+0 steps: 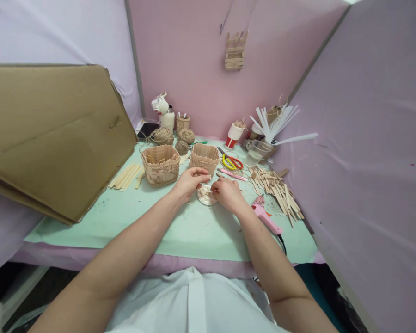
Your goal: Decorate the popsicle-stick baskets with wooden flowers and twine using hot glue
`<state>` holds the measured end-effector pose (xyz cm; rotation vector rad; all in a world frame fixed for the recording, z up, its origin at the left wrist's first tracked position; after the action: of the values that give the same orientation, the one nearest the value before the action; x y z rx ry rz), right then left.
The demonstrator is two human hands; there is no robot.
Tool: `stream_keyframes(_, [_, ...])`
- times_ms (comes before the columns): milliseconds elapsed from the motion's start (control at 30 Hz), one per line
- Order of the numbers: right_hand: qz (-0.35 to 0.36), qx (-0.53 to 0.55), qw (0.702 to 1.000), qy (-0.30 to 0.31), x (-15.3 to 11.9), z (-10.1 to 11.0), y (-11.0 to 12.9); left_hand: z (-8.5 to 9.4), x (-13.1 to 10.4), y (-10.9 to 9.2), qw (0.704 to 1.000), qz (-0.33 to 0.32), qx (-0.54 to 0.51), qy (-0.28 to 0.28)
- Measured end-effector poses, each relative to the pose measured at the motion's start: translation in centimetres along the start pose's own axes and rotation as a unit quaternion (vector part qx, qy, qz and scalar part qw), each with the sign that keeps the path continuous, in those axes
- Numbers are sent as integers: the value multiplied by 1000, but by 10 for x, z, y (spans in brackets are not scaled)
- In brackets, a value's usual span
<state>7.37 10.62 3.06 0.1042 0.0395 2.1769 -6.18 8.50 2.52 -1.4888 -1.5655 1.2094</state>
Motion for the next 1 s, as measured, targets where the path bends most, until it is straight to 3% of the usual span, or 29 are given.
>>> stream_keyframes(133, [36, 38, 999, -6, 2, -6, 2, -1, -2, -2, 1000, 4, 3, -4])
stream_keyframes(300, [29, 60, 998, -6, 2, -7, 0, 1, -1, -1, 1000, 2, 8, -5])
stream_keyframes(400, [26, 158, 987, -23, 2, -6, -7, 1, 0, 0, 1000, -2, 7, 0])
stream_keyframes(467, [9, 285, 958, -36, 3, -7, -14, 1, 0, 0, 1000, -3, 7, 4])
stream_keyframes(567, [-49, 478, 876, -48, 4, -10, -23, 0, -1, -1, 1000, -1, 12, -4])
stream_keyframes(633, [-83, 559, 824, -52, 4, -10, -25, 0, -2, -1, 1000, 3, 17, -8])
stream_keyframes(733, [-119, 619, 774, -59, 3, -8, -23, 1, 0, 2, 1000, -5, 26, -4])
stream_keyframes(833, [-143, 637, 754, -70, 3, -7, -21, 2, 3, 6, 999, -23, 37, 0])
stream_keyframes(1000, [-145, 632, 756, -94, 3, -7, -16, 1, 5, 10, 997, -41, 60, 6])
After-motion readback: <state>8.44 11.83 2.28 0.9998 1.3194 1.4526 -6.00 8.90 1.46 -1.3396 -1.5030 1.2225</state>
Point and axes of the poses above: each hand's wrist, its own x-axis towards the middle knuckle, its own z-axis out of the back of the hand, y = z × x, the point moved 3 cm from there along x, towards the middle knuckle, and after that the axes turned 3 degrees about -x, right-handed, at the moved point
